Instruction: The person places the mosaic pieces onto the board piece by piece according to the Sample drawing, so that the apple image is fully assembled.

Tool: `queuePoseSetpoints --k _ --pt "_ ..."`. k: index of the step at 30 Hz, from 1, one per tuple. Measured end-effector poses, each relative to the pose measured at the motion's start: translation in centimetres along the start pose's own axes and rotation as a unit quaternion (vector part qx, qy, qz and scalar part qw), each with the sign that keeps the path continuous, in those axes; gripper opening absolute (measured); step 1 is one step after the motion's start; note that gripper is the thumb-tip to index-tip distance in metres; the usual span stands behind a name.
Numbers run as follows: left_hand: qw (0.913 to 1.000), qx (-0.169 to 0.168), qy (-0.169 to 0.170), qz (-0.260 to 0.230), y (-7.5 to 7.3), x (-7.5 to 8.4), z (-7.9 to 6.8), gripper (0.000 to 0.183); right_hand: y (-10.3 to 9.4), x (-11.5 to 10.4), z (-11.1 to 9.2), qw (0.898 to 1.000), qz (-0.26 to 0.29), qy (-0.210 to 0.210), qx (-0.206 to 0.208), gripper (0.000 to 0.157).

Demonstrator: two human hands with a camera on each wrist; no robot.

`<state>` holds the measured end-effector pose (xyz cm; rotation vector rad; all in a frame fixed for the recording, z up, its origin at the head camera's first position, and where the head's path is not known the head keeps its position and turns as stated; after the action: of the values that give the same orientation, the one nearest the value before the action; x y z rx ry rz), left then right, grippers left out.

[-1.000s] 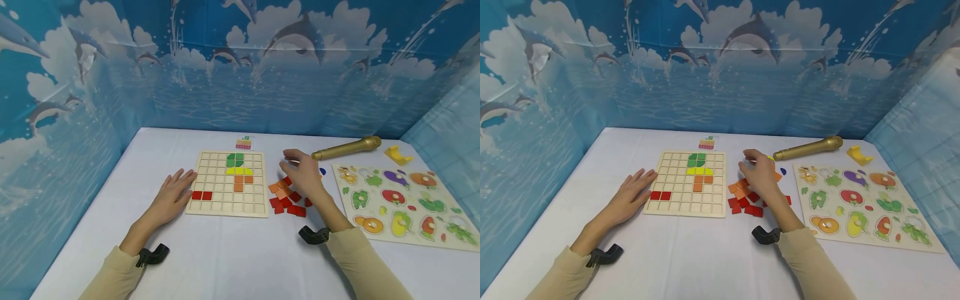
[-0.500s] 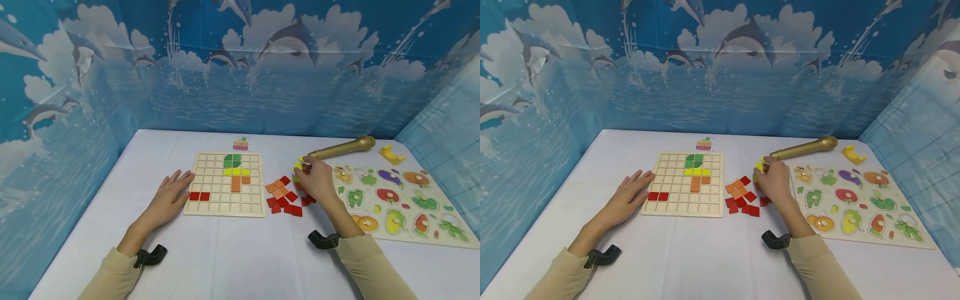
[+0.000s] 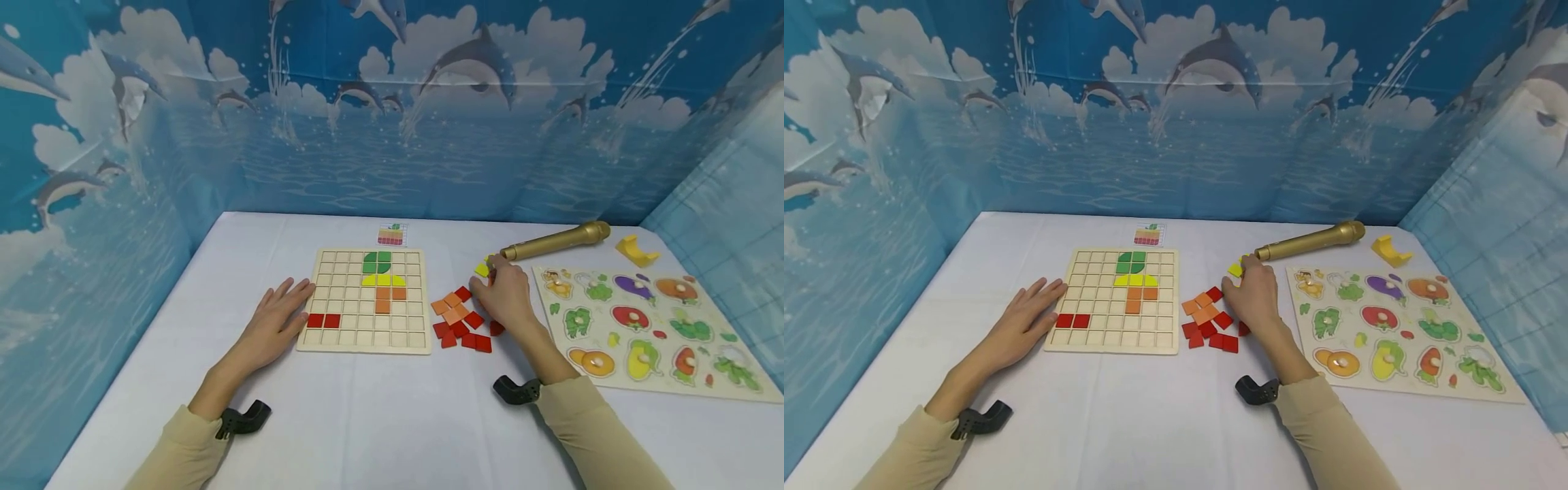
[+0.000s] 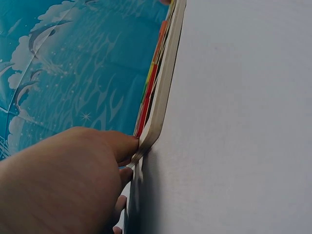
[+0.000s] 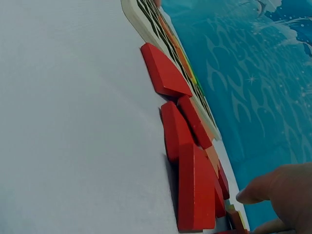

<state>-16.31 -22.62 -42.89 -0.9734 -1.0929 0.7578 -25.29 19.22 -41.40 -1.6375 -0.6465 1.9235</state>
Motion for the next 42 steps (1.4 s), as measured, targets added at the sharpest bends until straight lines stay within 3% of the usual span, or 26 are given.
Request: queuePoseSetpoints --k 13,25,33,42 --pt "1.0000 -0.003 -0.002 -0.003 0.0 -0.1 0.0 0.055 0.5 -0.4 0.1 1.000 -0.009 0.011 -0.018 0.060" --pt "1.0000 -0.001 -0.001 -0.005 -0.1 0.0 0.0 0.055 0.4 -1.3 -0.3 0.999 0.000 -0.030 -0.016 0.041" --pt "1.0000 0.000 0.000 0.000 0.0 0.0 0.0 0.054 0.8 -1.4 -0.4 0.997 -0.018 -0.080 -0.003 0.030" --pt "1.0000 0.005 0.003 0.003 -0.1 0.1 0.0 0.055 0.5 -2.0 0.4 0.994 -0.034 -0.089 -0.057 0.031"
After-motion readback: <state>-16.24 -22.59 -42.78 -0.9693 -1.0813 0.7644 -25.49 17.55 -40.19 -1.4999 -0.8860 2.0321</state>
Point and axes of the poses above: each hand's wrist, its own z-axis towards the middle knuckle, its own y-axis out of the palm, x = y × z, the point moved 3 cm from there along z, towards the middle knuckle, and after that the axes turned 10 degrees about z, right-handed, at the moved point
